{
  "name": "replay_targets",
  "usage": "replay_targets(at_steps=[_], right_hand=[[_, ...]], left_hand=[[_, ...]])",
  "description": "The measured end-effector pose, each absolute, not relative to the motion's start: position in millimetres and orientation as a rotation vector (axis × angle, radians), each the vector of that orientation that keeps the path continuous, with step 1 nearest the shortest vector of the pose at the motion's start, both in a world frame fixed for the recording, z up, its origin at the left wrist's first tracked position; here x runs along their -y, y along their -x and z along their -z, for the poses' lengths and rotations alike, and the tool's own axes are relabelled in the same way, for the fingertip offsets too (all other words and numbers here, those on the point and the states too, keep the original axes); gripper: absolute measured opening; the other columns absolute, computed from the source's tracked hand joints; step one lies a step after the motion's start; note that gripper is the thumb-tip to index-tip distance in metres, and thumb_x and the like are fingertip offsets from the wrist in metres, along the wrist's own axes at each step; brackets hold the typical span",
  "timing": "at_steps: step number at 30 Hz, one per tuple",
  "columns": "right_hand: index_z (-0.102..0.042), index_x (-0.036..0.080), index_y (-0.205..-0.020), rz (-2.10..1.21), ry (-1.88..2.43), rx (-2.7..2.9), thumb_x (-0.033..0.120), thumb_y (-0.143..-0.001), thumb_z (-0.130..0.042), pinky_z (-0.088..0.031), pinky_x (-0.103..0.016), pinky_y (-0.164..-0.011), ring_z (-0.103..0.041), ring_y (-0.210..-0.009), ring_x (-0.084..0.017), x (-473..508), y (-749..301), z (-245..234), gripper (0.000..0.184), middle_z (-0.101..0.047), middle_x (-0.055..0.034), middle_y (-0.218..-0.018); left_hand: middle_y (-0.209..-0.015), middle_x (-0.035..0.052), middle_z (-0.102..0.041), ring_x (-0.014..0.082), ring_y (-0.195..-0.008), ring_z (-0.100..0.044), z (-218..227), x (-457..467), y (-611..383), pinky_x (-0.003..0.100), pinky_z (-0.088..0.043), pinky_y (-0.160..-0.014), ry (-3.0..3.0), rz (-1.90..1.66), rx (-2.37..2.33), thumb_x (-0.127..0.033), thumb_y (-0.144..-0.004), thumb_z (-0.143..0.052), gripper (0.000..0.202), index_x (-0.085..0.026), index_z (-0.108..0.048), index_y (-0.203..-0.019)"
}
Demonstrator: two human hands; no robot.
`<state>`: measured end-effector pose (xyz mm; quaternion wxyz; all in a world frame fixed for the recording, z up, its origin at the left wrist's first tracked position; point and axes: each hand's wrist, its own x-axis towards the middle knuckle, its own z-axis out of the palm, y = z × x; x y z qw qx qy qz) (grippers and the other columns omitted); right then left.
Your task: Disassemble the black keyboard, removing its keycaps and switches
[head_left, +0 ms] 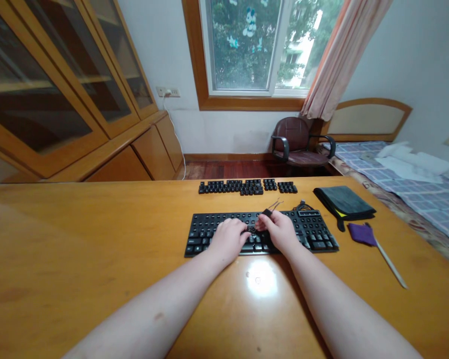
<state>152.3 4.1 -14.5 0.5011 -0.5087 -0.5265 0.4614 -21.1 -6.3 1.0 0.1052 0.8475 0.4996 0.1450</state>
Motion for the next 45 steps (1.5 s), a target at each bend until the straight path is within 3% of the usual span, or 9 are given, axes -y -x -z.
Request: replay_targets(at_steps=[9, 17, 30, 36, 45], right_hand=[[-0.062, 0.017, -0.072, -1.054, 1.217, 1.325, 0.047, -0.077, -0.06, -0.055, -0.034, -0.061, -0.065, -0.059, -0.02, -2.0, -152.6, 12.7, 0.031, -0.068, -0.0065, -0.064], [-0.06, 0.017, -0.07, -1.158, 1.151, 1.222, 0.047, -0.073, -0.065, -0.056, -0.032, -0.058, -0.065, -0.057, -0.019, -0.6, -150.7, 8.2, 0.031, -0.068, -0.0047, -0.063], [-0.058, 0.017, -0.07, -1.177, 1.132, 1.05, 0.049, -0.067, -0.069, -0.056, -0.029, -0.055, -0.066, -0.053, -0.017, -3.2, -151.5, 4.6, 0.034, -0.068, -0.0033, -0.062], [-0.057, 0.017, -0.07, -1.152, 1.146, 1.045, 0.05, -0.067, -0.069, -0.056, -0.031, -0.055, -0.066, -0.053, -0.018, -2.8, -151.4, 4.5, 0.035, -0.068, -0.0034, -0.062], [-0.058, 0.018, -0.071, -1.134, 1.172, 1.057, 0.051, -0.067, -0.068, -0.056, -0.034, -0.058, -0.066, -0.055, -0.02, -2.0, -151.9, 4.3, 0.035, -0.069, -0.0048, -0.065]], left_hand=[[-0.087, 0.0046, -0.062, 0.0209, -0.086, -0.054, -1.3, 9.8, 21.5, 0.033, -0.041, -0.077, -2.464, -0.523, -1.487, -0.038, -0.085, -0.052, 0.021, -0.019, -0.059, -0.08], [-0.095, 0.0009, -0.065, 0.0203, -0.091, -0.055, -0.9, 8.8, 22.9, 0.033, -0.041, -0.081, -2.338, -0.614, -1.444, -0.034, -0.082, -0.057, 0.019, -0.023, -0.06, -0.097], [-0.084, 0.0008, -0.067, 0.0195, -0.085, -0.058, -4.5, 9.1, 22.5, 0.031, -0.044, -0.077, -2.208, -0.69, -1.462, -0.033, -0.076, -0.063, 0.014, -0.022, -0.064, -0.086], [-0.084, -0.0001, -0.067, 0.0175, -0.083, -0.06, -3.1, 7.3, 24.3, 0.029, -0.046, -0.077, -2.143, -0.758, -1.459, -0.032, -0.081, -0.057, 0.027, -0.026, -0.063, -0.106], [-0.09, 0.0012, -0.069, 0.0188, -0.087, -0.059, -6.2, 7.4, 24.5, 0.031, -0.046, -0.083, -2.184, -0.712, -1.443, -0.032, -0.081, -0.057, 0.025, -0.025, -0.065, -0.104]])
